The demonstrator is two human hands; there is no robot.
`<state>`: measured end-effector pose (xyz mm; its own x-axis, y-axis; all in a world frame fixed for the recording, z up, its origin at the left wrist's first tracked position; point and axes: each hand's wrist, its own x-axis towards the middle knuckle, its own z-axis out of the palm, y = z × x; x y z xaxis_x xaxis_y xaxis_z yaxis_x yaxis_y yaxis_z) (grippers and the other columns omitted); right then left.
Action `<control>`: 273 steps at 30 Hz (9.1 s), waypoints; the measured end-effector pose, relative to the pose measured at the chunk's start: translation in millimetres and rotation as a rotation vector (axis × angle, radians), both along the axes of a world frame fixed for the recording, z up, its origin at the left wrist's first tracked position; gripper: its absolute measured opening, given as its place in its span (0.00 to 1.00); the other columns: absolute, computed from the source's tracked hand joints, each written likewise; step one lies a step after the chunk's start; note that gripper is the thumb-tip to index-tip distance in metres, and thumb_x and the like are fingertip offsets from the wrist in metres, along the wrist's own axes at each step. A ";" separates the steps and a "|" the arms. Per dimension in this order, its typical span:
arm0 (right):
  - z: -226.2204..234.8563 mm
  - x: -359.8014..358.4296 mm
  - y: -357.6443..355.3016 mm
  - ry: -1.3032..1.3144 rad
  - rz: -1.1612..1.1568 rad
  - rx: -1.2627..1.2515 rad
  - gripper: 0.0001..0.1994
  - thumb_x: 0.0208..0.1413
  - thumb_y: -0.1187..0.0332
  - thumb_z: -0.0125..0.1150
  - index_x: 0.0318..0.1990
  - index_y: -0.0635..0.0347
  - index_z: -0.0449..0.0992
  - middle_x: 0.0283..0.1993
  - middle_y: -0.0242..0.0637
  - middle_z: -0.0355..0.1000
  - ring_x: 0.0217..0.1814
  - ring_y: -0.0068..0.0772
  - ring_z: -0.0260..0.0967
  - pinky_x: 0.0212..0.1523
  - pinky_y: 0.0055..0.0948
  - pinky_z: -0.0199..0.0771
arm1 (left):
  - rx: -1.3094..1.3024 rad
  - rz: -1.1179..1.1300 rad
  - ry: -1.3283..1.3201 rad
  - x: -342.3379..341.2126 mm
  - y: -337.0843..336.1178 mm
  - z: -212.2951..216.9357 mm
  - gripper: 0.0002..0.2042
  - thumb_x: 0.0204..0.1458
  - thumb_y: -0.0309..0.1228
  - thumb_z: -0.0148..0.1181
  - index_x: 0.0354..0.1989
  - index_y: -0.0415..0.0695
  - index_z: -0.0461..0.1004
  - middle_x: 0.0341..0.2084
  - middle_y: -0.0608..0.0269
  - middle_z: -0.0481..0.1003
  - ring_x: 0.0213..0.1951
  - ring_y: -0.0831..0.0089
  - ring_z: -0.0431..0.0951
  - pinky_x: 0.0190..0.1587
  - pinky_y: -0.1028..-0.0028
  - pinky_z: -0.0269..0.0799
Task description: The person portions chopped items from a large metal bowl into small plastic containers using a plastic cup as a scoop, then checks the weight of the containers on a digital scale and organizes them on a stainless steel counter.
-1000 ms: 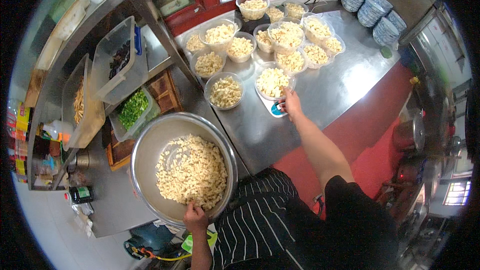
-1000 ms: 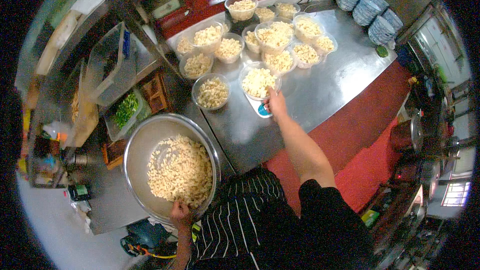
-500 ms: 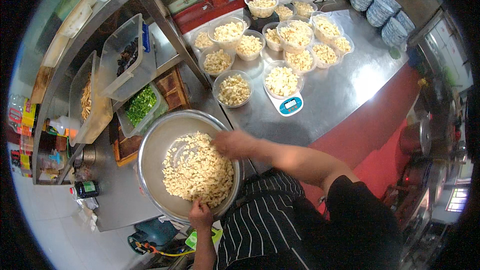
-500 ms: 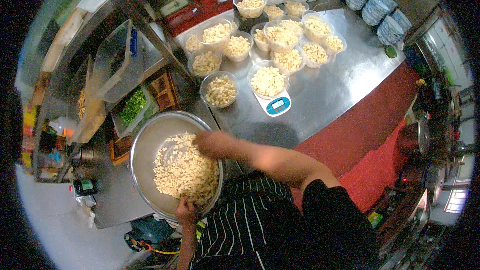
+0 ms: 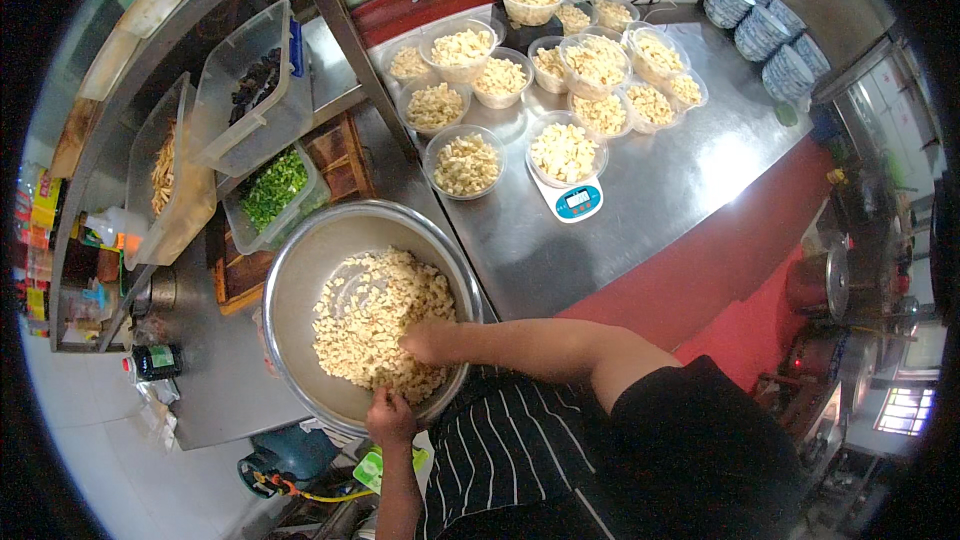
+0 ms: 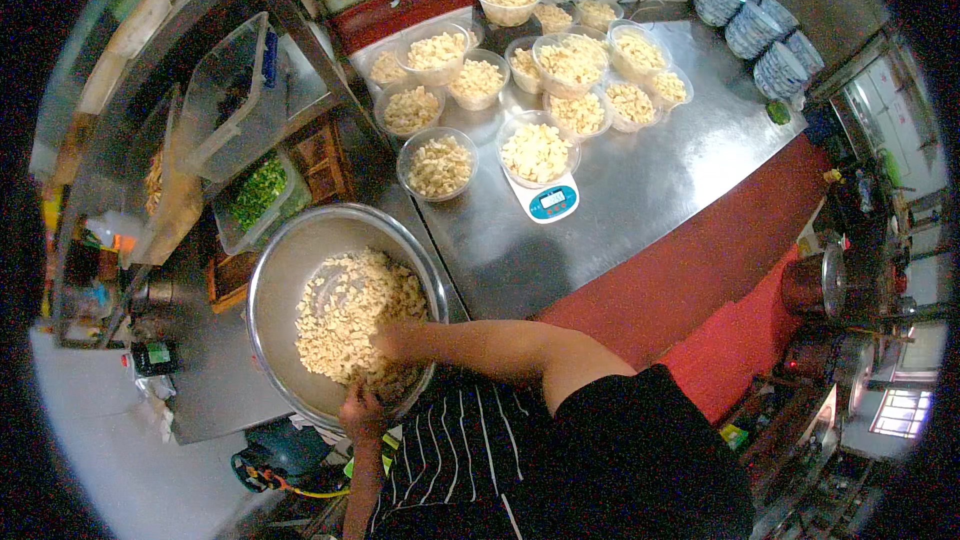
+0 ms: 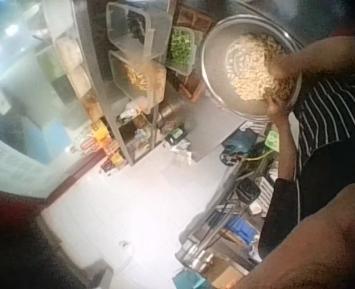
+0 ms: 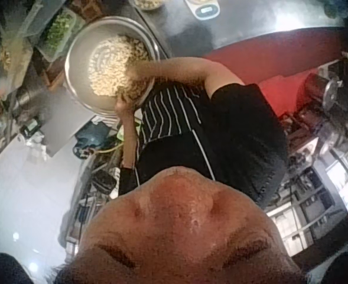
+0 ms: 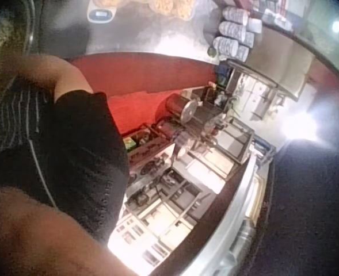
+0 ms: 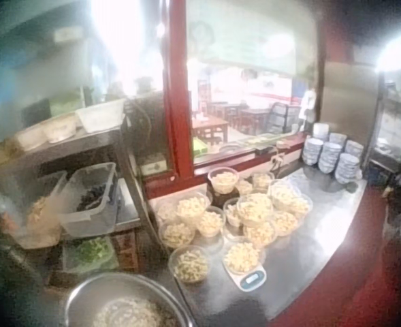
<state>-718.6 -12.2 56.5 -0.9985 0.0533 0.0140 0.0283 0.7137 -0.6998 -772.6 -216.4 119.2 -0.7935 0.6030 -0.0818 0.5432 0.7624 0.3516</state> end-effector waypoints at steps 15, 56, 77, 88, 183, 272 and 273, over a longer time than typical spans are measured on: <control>108.0 149.1 292.7 0.094 -1.179 -0.109 0.16 0.54 0.62 0.58 0.47 0.61 0.75 0.35 0.48 0.76 0.36 0.40 0.74 0.40 0.34 0.72 | 0.161 -0.157 0.153 -3.2 4.5 -0.4 0.10 0.48 0.29 0.54 0.37 0.44 0.78 0.25 0.49 0.78 0.25 0.51 0.78 0.29 0.59 0.74; -22.5 405.2 299.1 0.688 -1.754 -1.300 0.14 0.63 0.59 0.45 0.45 0.59 0.70 0.33 0.35 0.72 0.31 0.28 0.70 0.31 0.24 0.72 | 0.164 -0.126 0.003 -3.2 9.2 -13.7 0.12 0.54 0.31 0.52 0.42 0.41 0.78 0.33 0.47 0.78 0.34 0.49 0.78 0.36 0.58 0.73; 29.1 93.4 39.6 -0.313 -0.797 -1.209 0.18 0.54 0.71 0.54 0.52 0.70 0.67 0.41 0.47 0.73 0.39 0.42 0.75 0.36 0.37 0.77 | 1.239 1.087 -1.194 -7.9 -64.0 -42.1 0.20 0.48 0.30 0.56 0.50 0.36 0.69 0.43 0.56 0.74 0.45 0.60 0.74 0.53 0.64 0.67; 94.4 108.3 34.6 0.056 -0.708 -0.812 0.08 0.51 0.78 0.58 0.39 0.70 0.75 0.37 0.37 0.75 0.37 0.27 0.70 0.40 0.31 0.72 | 1.461 0.835 -1.614 12.2 -77.6 -59.2 0.09 0.47 0.29 0.56 0.36 0.39 0.72 0.28 0.60 0.73 0.31 0.66 0.74 0.35 0.70 0.70; -308.4 696.0 -287.7 0.071 -2.137 -0.872 0.17 0.58 0.60 0.53 0.47 0.63 0.77 0.46 0.50 0.75 0.44 0.46 0.72 0.45 0.41 0.68 | -0.889 -1.085 -0.607 354.5 272.3 -219.0 0.19 0.57 0.38 0.45 0.51 0.43 0.73 0.47 0.45 0.74 0.49 0.48 0.74 0.47 0.57 0.71; -160.4 1456.1 -159.4 -0.255 -1.544 -1.667 0.20 0.56 0.57 0.54 0.52 0.57 0.75 0.43 0.40 0.77 0.41 0.42 0.73 0.41 0.42 0.73 | -0.749 -2.089 0.138 1079.6 285.7 -164.1 0.30 0.49 0.29 0.55 0.64 0.61 0.62 0.57 0.41 0.63 0.62 0.45 0.58 0.63 0.56 0.58; -171.1 1446.4 -137.0 -0.291 -1.505 -1.568 0.20 0.57 0.57 0.53 0.52 0.57 0.75 0.44 0.41 0.76 0.43 0.43 0.73 0.43 0.42 0.73 | -0.734 -2.036 0.054 1075.3 290.7 -166.9 0.29 0.50 0.30 0.54 0.64 0.61 0.63 0.58 0.42 0.63 0.62 0.45 0.58 0.63 0.57 0.57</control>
<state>727.9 -149.2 -114.6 -0.1793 0.3872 -0.9044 0.0439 -0.9152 -0.4006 302.8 74.3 -47.6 0.7213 0.2722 -0.6369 0.5598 -0.7706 0.3046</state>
